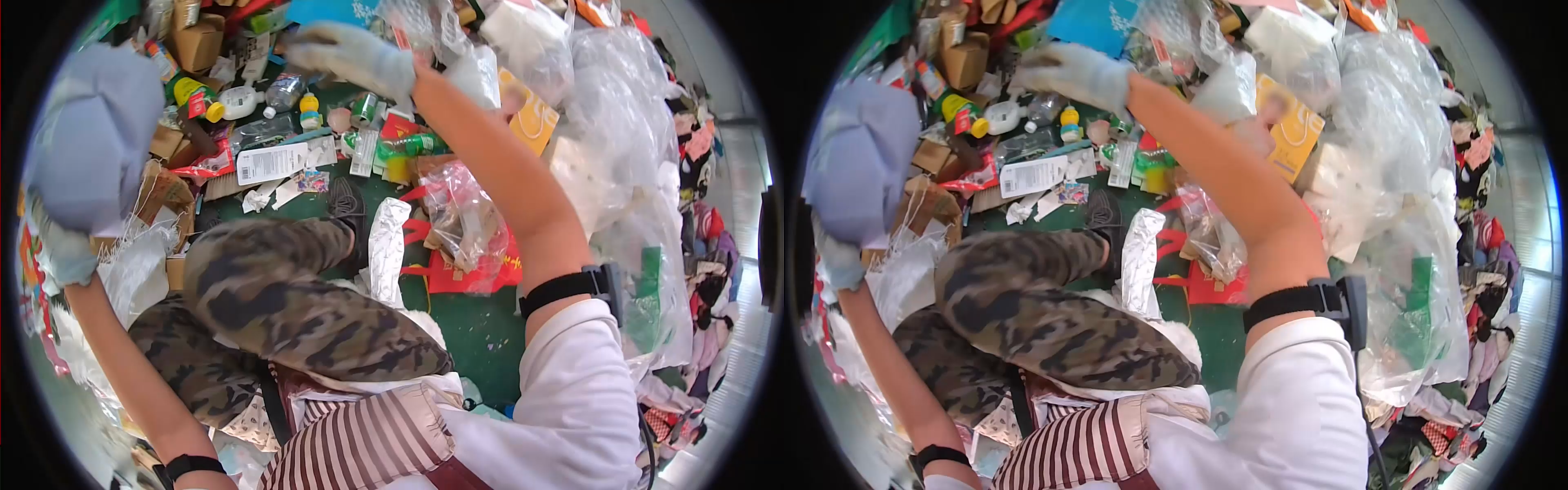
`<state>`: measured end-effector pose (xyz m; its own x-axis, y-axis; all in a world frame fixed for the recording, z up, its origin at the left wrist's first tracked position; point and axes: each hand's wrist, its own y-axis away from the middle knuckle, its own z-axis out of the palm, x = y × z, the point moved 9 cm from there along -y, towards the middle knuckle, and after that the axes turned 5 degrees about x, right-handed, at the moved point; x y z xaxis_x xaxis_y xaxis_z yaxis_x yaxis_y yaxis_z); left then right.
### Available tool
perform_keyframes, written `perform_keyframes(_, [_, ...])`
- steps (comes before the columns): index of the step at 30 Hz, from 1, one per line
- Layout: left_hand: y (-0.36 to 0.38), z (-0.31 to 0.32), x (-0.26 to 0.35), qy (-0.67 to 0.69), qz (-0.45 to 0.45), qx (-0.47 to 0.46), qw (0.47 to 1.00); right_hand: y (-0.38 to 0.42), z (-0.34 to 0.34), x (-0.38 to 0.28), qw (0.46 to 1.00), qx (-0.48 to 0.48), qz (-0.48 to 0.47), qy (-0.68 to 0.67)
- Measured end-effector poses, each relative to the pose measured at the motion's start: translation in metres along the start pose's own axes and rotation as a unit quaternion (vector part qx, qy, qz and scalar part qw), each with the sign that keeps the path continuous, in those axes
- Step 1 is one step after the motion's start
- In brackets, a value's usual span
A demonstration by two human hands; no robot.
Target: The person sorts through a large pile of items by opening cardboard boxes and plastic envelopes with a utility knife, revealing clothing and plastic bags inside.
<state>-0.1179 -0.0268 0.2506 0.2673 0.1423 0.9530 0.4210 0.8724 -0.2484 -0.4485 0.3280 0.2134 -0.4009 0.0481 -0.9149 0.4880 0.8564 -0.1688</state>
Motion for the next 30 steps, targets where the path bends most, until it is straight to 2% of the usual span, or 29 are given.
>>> perform_keyframes(1, [-0.015,-0.024,-0.005,-0.051,0.067,-0.034,0.996,0.021,-0.005,0.046,1.000,0.022,-0.003,0.007])
perform_keyframes(2, [-0.009,-0.025,-0.007,-0.034,0.018,-0.005,0.999,0.061,0.004,0.094,0.983,0.009,0.180,-0.040])
perform_keyframes(3, [0.000,-0.021,-0.007,-0.017,-0.031,0.026,0.999,0.086,0.016,0.155,0.991,0.025,0.117,0.054])
perform_keyframes(4, [0.011,-0.014,-0.006,0.000,-0.079,0.058,0.995,0.125,0.025,0.154,0.988,-0.004,0.081,0.135])
perform_keyframes(5, [0.021,-0.004,-0.007,0.019,-0.126,0.091,0.988,0.166,0.041,0.187,0.966,-0.035,0.140,0.214])
perform_keyframes(6, [0.029,0.012,-0.006,0.025,-0.151,0.106,0.983,0.211,0.064,0.220,0.940,-0.106,0.221,0.235])
perform_keyframes(7, [0.037,0.027,-0.005,0.033,-0.176,0.121,0.977,0.255,0.082,0.216,0.905,-0.179,0.234,0.307])
perform_keyframes(8, [0.047,0.035,0.002,0.009,-0.159,0.182,0.970,0.303,0.117,0.241,0.872,-0.301,0.243,0.299])
perform_keyframes(9, [0.053,0.036,0.006,-0.012,-0.141,0.243,0.960,0.360,0.141,0.252,0.803,-0.442,0.300,0.264])
perform_keyframes(10, [0.053,0.039,0.003,-0.008,-0.143,0.246,0.959,0.408,0.159,0.255,0.807,-0.477,0.228,0.264])
perform_keyframes(11, [0.055,0.047,0.003,-0.012,-0.144,0.247,0.958,0.429,0.148,0.226,0.784,-0.491,0.276,0.261])
perform_keyframes(12, [0.059,0.051,0.005,-0.031,-0.146,0.259,0.954,0.457,0.154,0.211,0.732,-0.577,0.229,0.282])
perform_keyframes(15, [0.055,0.054,0.003,-0.054,-0.137,0.256,0.955,0.471,0.127,0.164,0.718,-0.590,0.306,0.205])
perform_keyframes(24, [0.046,0.023,0.003,-0.075,-0.096,0.193,0.974,0.470,0.132,0.168,0.684,-0.645,0.309,0.141])
perform_keyframes(26, [0.043,0.019,0.010,-0.107,-0.063,0.171,0.977,0.477,0.143,0.163,0.678,-0.655,0.313,0.117])
perform_keyframes(27, [0.044,0.023,0.026,-0.171,0.003,0.165,0.971,0.480,0.147,0.161,0.672,-0.662,0.312,0.110])
perform_keyframes(29, [0.049,0.034,0.046,-0.242,0.072,0.166,0.953,0.489,0.155,0.156,0.659,-0.678,0.314,0.088])
perform_keyframes(30, [0.053,0.033,0.037,-0.151,-0.016,0.221,0.963,0.494,0.158,0.153,0.651,-0.687,0.314,0.079])
